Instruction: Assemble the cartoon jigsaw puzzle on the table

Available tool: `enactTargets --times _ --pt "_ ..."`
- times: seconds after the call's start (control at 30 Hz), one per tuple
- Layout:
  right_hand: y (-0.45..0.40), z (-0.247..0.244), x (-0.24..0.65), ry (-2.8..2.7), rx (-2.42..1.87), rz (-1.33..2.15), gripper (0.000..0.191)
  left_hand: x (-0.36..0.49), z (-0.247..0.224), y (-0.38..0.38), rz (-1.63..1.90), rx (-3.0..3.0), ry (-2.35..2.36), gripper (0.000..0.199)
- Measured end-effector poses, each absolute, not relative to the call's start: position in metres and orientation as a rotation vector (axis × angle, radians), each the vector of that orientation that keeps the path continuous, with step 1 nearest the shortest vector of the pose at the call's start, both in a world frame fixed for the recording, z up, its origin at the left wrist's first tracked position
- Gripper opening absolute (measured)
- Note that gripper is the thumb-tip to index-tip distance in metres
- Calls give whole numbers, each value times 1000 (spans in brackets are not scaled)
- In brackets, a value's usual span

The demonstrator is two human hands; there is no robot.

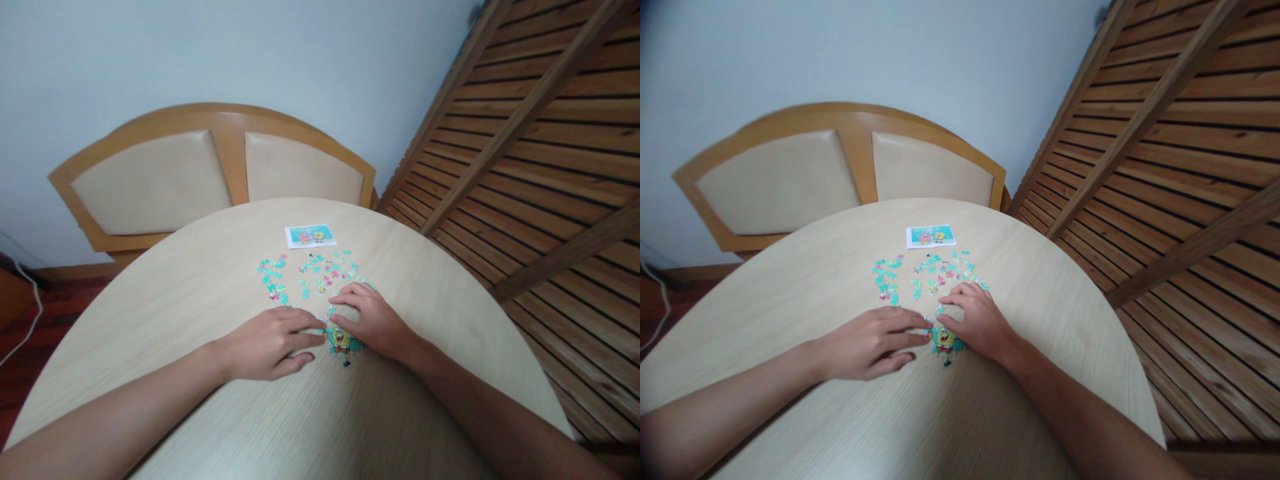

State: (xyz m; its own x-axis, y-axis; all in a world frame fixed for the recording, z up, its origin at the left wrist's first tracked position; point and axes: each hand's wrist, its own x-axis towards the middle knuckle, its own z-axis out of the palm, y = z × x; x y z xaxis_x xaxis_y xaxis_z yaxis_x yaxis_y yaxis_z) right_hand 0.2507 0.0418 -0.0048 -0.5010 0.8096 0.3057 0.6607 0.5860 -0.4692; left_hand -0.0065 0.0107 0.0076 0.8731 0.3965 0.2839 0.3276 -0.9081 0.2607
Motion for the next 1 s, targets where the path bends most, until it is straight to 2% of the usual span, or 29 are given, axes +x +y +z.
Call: enactTargets --times 0.27,0.43,1.0 --pt "44 -8 248 -2252 -1177 496 20 -6 7 12 484 2839 551 32" --pt "43 -3 247 -2156 -1142 658 6 -7 6 12 477 2837 554 32" --pt "38 0 245 -2219 -1049 682 13 -7 7 12 497 2831 559 30"
